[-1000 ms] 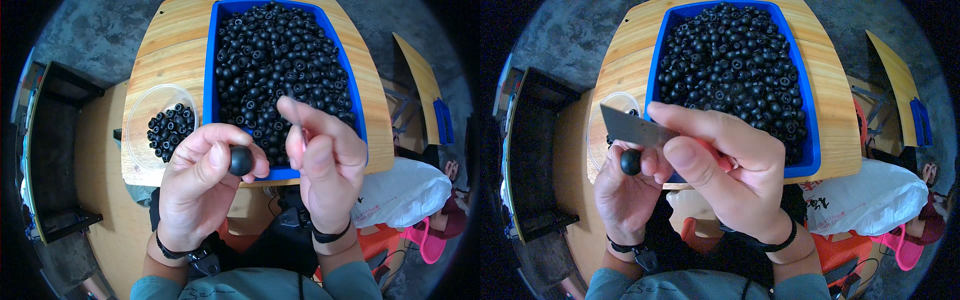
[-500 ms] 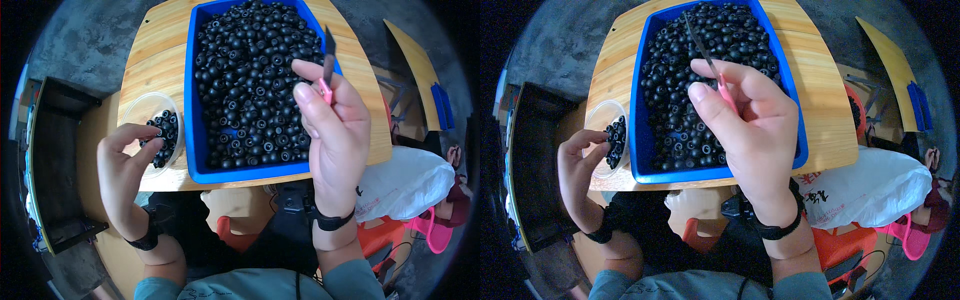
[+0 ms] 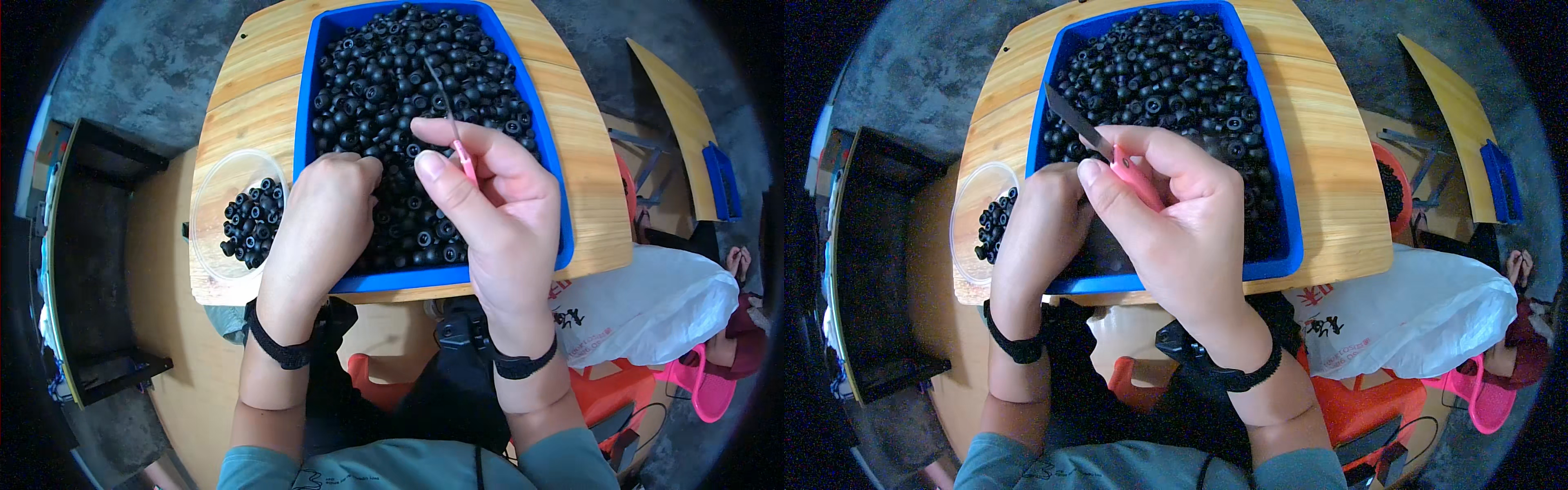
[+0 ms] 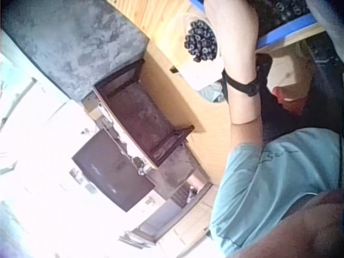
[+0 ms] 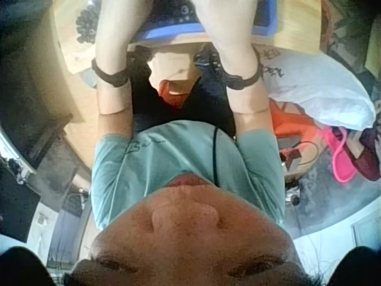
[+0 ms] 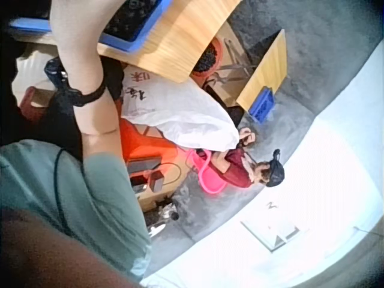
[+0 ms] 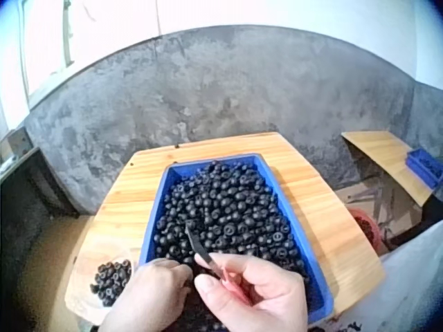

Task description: Sorting and cleaning small black plastic components using a small blade.

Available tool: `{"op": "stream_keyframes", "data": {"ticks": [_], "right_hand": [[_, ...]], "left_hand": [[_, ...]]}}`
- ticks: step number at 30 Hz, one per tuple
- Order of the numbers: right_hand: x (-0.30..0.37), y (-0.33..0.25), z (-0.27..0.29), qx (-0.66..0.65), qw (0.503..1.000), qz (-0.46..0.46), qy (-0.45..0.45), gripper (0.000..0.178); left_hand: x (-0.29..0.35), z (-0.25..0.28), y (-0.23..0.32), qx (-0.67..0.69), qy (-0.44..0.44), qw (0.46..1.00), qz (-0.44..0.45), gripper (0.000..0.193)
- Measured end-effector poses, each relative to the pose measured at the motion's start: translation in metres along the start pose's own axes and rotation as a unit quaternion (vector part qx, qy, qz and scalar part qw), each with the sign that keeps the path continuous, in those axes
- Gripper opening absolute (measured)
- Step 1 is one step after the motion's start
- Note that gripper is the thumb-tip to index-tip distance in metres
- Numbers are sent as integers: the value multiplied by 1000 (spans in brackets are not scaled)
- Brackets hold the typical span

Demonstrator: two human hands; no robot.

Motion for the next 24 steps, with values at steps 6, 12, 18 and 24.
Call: {"op": "stream_keyframes", "data": {"ticks": [6, 12, 18, 24], "right_hand": [[-2, -3, 9, 27, 999, 7, 17, 19], [1, -1, -10, 50, 996, -6, -74, 19], [10, -11, -38, 140, 976, 92, -141, 28], [14, -23, -42, 179, 963, 155, -130, 34]], "left_hand": [[4, 8, -4, 125, 1, 991, 47, 12], [22, 17, -13, 632, 19, 768, 105, 14], [34, 21, -11, 783, 35, 615, 90, 20], [40, 16, -3, 839, 26, 535, 96, 22]]}}
Point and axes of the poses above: each hand's wrist, its own x-axis away from the middle knuckle, its own z-axis out of the back of the hand, y = z × x, the point moved 8 cm from there along -x, towards the middle knuckle, and after that the axes turned 3 degrees about -z, right-handed, at the moved point
